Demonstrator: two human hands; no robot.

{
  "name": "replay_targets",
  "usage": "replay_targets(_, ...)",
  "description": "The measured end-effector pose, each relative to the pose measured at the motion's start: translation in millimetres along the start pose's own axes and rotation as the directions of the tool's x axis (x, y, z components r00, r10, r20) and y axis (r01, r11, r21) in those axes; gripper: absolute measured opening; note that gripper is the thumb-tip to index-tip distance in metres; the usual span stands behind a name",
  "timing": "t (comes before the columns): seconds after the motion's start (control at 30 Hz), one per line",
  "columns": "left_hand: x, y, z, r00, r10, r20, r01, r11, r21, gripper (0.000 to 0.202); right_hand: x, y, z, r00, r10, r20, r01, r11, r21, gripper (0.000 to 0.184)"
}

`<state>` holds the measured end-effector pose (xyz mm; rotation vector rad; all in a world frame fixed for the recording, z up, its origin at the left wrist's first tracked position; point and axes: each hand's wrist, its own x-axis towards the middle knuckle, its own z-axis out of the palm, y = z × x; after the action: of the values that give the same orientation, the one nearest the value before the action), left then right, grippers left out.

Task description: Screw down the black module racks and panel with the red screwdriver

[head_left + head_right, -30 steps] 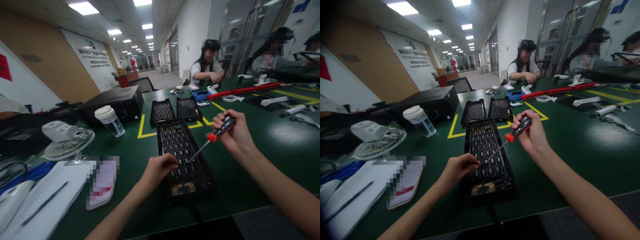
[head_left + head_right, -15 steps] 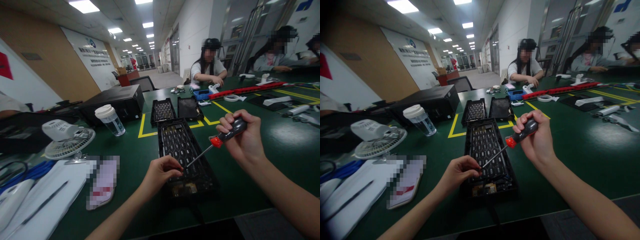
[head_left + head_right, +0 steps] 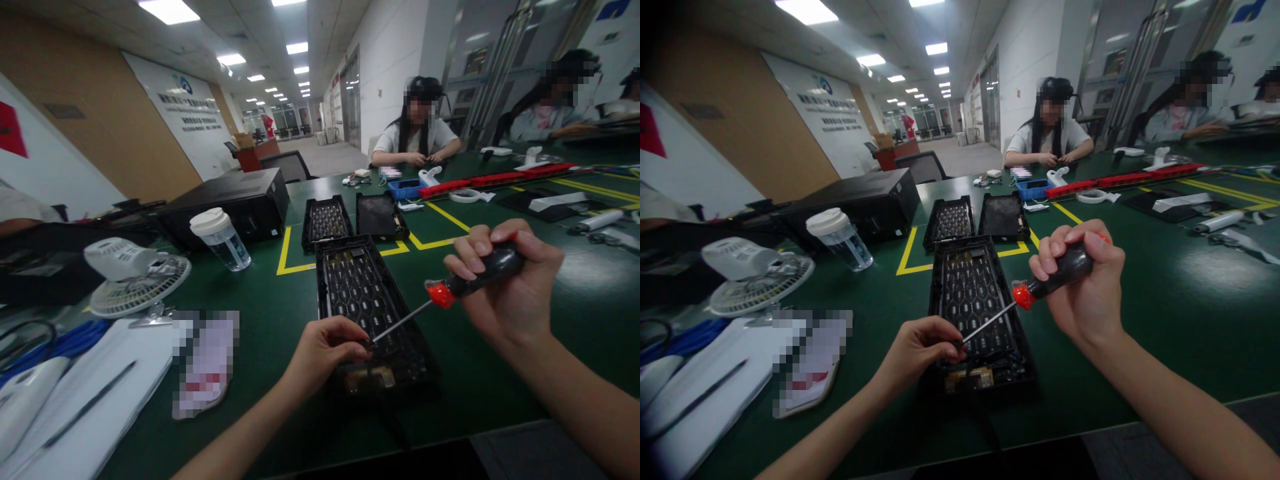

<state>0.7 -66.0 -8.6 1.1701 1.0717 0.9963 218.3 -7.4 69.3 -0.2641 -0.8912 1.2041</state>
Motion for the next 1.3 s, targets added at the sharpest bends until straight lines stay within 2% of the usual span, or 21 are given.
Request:
replay_targets(0.5, 0.0, -0.2, 2.6, 1.000, -0.020, -0.003, 0.019, 0.997, -0.073, 0.012, -5.3, -4.5, 2.5, 0.996, -0.075, 0.047, 0.076, 0.997, -0.030, 0.012)
replay_targets(0.87, -0.2, 0.0, 4.8, 0.998, -0.061, 0.016, 0.062, 0.988, -0.138, 0.009, -8.1, -6.5, 1.6, 0.984, -0.118, 0.131, 0.123, 0.992, -0.032, 0.012)
replay_targets(0.97, 0.2, -0.4, 5.3, 0.996, -0.078, 0.037, 0.084, 0.982, -0.169, 0.009, -10.2, -8.7, 4.1, 0.975, -0.134, 0.175, 0.143, 0.989, -0.037, 0.012)
replay_targets(1.17, -0.4, -8.5, 4.6, 0.985, -0.116, 0.131, 0.141, 0.968, -0.208, 0.013, -14.9, -14.1, 7.2, 0.929, -0.124, 0.350, 0.145, 0.989, -0.035, 0.010)
replay_targets(1.3, -1.1, -11.4, 4.4, 0.983, -0.105, 0.150, 0.135, 0.970, -0.202, 0.012, -18.5, -14.5, 8.3, 0.929, -0.149, 0.339, 0.174, 0.984, -0.042, 0.009)
